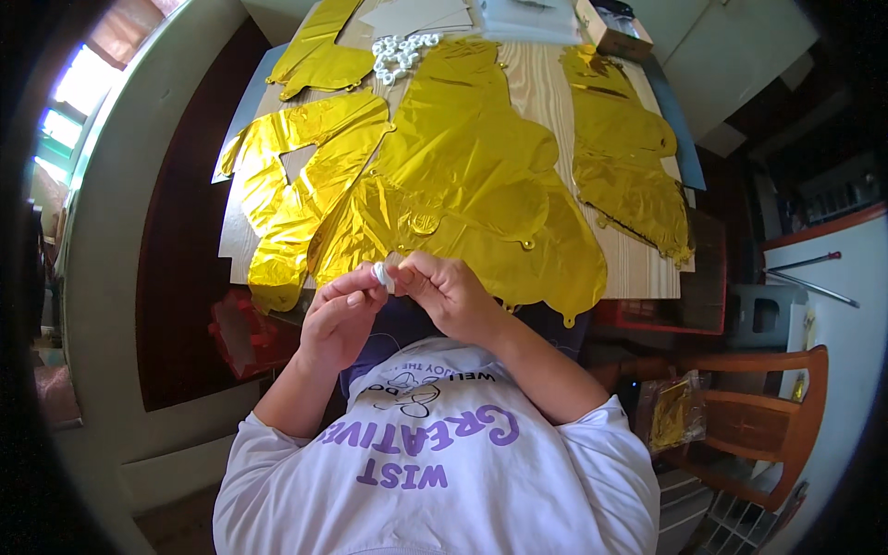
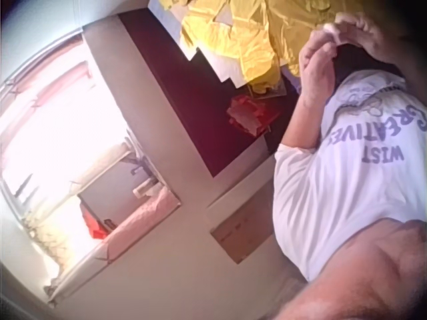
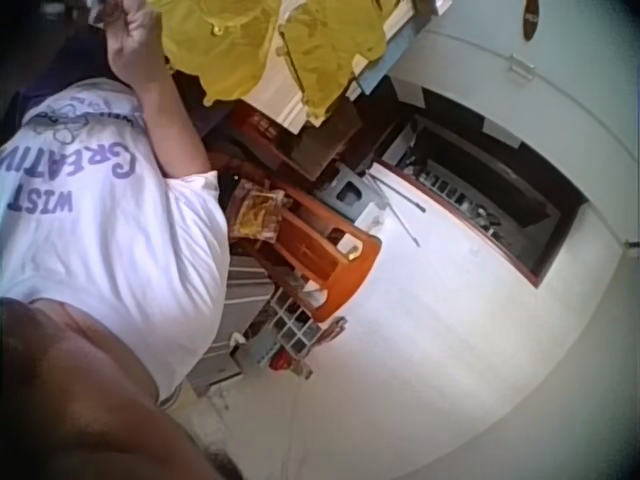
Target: Manual assembly of gold foil balloons by attaching plastic valves and string.
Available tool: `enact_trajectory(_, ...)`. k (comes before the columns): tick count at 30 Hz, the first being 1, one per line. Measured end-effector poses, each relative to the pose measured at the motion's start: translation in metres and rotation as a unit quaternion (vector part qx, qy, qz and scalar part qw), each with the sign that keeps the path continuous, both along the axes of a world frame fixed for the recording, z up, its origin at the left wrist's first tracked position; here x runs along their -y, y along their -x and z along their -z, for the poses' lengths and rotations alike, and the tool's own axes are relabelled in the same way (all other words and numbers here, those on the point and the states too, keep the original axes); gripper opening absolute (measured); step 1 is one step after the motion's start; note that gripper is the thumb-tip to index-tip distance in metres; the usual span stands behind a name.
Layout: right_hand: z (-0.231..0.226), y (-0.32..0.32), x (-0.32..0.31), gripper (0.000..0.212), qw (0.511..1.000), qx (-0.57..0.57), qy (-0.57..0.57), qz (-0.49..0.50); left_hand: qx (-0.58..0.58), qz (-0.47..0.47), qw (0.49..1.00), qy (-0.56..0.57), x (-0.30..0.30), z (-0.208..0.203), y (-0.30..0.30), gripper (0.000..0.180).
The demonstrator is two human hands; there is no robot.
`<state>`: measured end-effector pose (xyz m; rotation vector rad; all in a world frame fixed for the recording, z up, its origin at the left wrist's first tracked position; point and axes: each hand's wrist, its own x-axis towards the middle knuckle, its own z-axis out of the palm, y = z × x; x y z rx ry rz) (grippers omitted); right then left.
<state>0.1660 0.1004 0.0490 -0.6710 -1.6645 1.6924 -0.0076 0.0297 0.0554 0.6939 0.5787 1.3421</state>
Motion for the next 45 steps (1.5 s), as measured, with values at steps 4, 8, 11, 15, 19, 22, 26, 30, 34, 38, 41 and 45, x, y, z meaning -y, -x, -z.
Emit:
enact_trajectory(4, -0.004, 0.002, 0.003, 0.018, 0.96, 0.048, -0.252, 0.113, -0.052, 0.0, 0.998, -0.017, 0.0, 0.003, 0.001, 0.038)
enact_trajectory(8, -0.02, -0.011, -0.001, 0.014, 0.863, 0.155, -0.463, 0.129, -0.276, -0.025, 0.957, -0.089, 0.003, 0.0, -0.002, 0.041)
enact_trajectory(11, -0.024, -0.017, -0.001, 0.017, 0.833, 0.18, -0.509, 0.123, -0.454, -0.065, 0.875, -0.152, 0.003, -0.001, -0.003, 0.04)
enact_trajectory(15, -0.025, -0.021, -0.005, 0.022, 0.838, 0.19, -0.501, 0.105, -0.526, -0.082, 0.83, -0.166, 0.001, 0.0, -0.006, 0.031)
enact_trajectory(19, -0.029, -0.024, -0.008, 0.022, 0.947, 0.203, -0.246, 0.034, -0.526, -0.04, 0.839, -0.132, 0.001, 0.0, -0.005, 0.023)
enact_trajectory(22, -0.019, -0.025, -0.006, 0.015, 0.995, 0.099, 0.021, -0.021, -0.488, 0.008, 0.863, -0.127, -0.001, -0.005, -0.002, 0.02)
enact_trajectory(26, -0.016, -0.026, -0.004, 0.014, 0.988, -0.019, 0.12, -0.098, -0.384, 0.058, 0.912, -0.131, 0.0, 0.0, 0.002, 0.012)
enact_trajectory(30, -0.026, -0.033, -0.011, 0.016, 0.991, 0.011, 0.011, -0.134, -0.273, 0.128, 0.949, -0.088, -0.003, 0.003, 0.009, 0.013)
enact_trajectory(34, -0.041, -0.032, -0.014, 0.015, 0.977, 0.073, -0.132, -0.152, -0.201, 0.193, 0.959, -0.044, -0.005, 0.008, 0.013, 0.014)
enact_trajectory(38, -0.051, -0.025, -0.015, 0.016, 0.957, 0.066, -0.225, -0.173, -0.159, 0.229, 0.96, -0.039, -0.012, 0.007, 0.017, 0.013)
enact_trajectory(41, -0.061, -0.019, -0.017, 0.016, 0.936, 0.073, -0.305, -0.164, -0.092, 0.226, 0.97, 0.01, -0.018, 0.009, 0.018, 0.01)
enact_trajectory(45, -0.067, 0.0, -0.037, 0.014, 0.892, 0.097, -0.423, -0.128, 0.071, 0.141, 0.976, 0.152, -0.025, 0.011, 0.021, 0.014)
